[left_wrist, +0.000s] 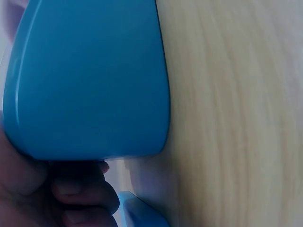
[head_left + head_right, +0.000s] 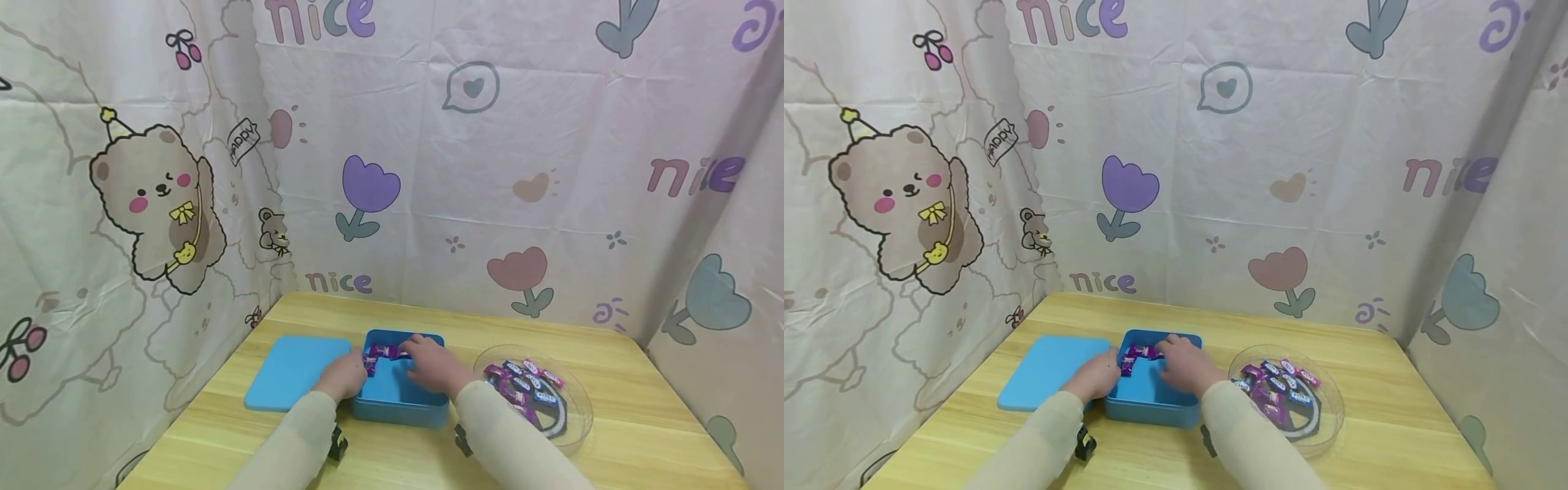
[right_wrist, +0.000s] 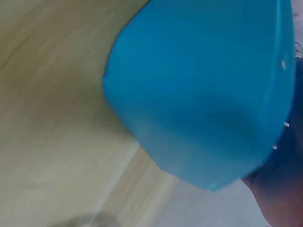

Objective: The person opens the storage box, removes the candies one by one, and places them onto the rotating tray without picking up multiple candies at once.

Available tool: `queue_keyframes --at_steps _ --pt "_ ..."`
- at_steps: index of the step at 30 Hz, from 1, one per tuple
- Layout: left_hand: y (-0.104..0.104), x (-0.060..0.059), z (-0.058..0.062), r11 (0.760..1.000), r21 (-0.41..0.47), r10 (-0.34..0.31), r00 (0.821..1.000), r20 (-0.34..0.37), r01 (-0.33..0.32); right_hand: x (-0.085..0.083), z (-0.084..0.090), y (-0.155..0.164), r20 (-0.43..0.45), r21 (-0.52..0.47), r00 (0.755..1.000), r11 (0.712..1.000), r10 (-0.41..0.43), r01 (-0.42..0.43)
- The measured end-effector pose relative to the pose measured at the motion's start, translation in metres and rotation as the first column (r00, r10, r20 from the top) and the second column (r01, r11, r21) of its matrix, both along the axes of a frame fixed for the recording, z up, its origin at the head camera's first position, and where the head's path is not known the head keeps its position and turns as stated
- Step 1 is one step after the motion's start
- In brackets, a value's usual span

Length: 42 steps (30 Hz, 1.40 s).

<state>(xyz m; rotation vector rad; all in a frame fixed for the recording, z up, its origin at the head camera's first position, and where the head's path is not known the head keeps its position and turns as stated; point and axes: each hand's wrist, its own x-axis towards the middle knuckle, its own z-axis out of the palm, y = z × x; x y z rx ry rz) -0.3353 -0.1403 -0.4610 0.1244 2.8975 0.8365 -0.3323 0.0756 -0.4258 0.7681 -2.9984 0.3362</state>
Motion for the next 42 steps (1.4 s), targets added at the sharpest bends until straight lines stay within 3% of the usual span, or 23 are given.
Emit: queue_keyframes --at_steps 7,22,36,42 --pt "0.000 -0.001 -0.001 1.000 -0.015 -0.013 1.000 -0.012 0.012 -0.013 -0.015 -0.014 0.080 0.038 0.995 0.997 -0.063 0.060" --pt "0.000 0.000 0.001 1.000 -0.023 -0.017 1.000 -0.012 0.017 -0.027 -0.037 -0.030 0.080 0.136 0.991 0.986 -0.110 0.099" --pt "0.001 0.003 0.003 1.000 0.004 0.008 1.000 0.014 -0.008 -0.022 -0.029 -0.023 0.050 0.148 0.994 0.985 -0.101 0.093" --pt "0.001 0.002 0.002 1.000 -0.005 -0.003 1.000 0.004 0.003 -0.017 -0.024 -0.017 0.006 0.164 0.999 0.985 -0.050 0.048"
